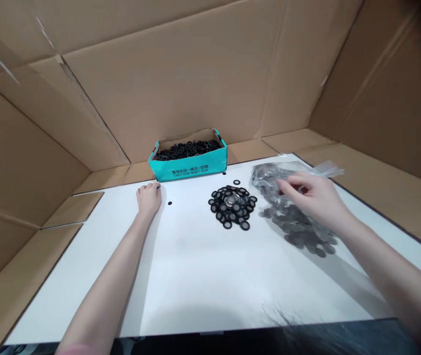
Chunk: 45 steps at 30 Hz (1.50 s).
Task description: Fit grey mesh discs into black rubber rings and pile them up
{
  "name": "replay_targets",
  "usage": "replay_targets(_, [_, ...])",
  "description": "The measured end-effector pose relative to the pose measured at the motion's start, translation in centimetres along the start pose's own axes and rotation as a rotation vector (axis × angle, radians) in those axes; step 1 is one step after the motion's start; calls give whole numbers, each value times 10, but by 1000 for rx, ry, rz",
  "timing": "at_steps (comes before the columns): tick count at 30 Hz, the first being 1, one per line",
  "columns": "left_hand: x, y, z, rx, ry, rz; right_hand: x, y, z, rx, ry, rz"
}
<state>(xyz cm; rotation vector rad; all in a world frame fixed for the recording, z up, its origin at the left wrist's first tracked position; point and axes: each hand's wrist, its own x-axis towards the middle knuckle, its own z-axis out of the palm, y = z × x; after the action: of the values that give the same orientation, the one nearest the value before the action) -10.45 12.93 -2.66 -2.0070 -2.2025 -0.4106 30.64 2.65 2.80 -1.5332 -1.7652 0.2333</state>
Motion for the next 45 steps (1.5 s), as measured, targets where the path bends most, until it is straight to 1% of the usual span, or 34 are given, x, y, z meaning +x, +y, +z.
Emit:
replay_targets(2, [2, 0, 0, -20, 26, -23, -4, 15, -6, -73, -4, 27])
replay_targets(4, [3, 0, 0, -52, 51, -44, -8, 28, -8, -145, -6, 41])
replay_targets(6, [4, -1, 1, -92, 71, -55, -11, 37, -6, -227, -18, 53])
replay_targets(8, [4, -2, 2, -136, 91, -56, -12, 41, -2, -321, -75, 71])
replay_targets(11, [3, -2, 3, -211, 131, -53, -11, 42, 6, -467, -218, 117])
replay_targets(12, [2, -1, 3, -240, 146, -50, -10, 41, 9, -502, -251, 135])
replay_targets(14, [-1, 0, 2, -302, 174, -38, -7, 40, 14, -548, -276, 159])
replay_targets(18, [-8, 3, -3, -436, 210, -11, -5, 35, 18, -598, -280, 188])
replay_targets(22, [-17, 6, -9, -559, 225, 1, -5, 30, 14, -604, -274, 209])
replay_targets(26, [-28, 11, -15, -677, 204, 9, -6, 23, 6, -583, -190, 212])
replay_targets(30, [-35, 24, -24, -799, 142, 25, -9, 9, -2, -487, -89, 169])
replay_targets(32, [-40, 33, -30, -864, 91, 42, -10, -2, -2, -347, -72, 110])
replay_targets(34, [-47, 44, -35, -925, 18, 61, -10, -14, 3, -143, -90, 20])
replay_targets(37, [-64, 62, -44, -1003, -109, 93, -9, -36, 21, 140, -169, -104])
replay_targets(39, [-76, 75, -49, -1051, -195, 115, -9, -49, 37, 297, -214, -145])
replay_targets(40, [-82, 80, -52, -1114, -275, 111, -10, -55, 46, 362, -240, -155])
replay_targets(41, [-87, 85, -55, -1167, -331, 105, -11, -61, 55, 409, -266, -156])
replay_targets(43, [-96, 94, -60, -1226, -380, 100, -14, -68, 71, 472, -308, -146])
replay_targets(45, [-103, 100, -61, -1249, -391, 84, -19, -70, 83, 515, -294, -123])
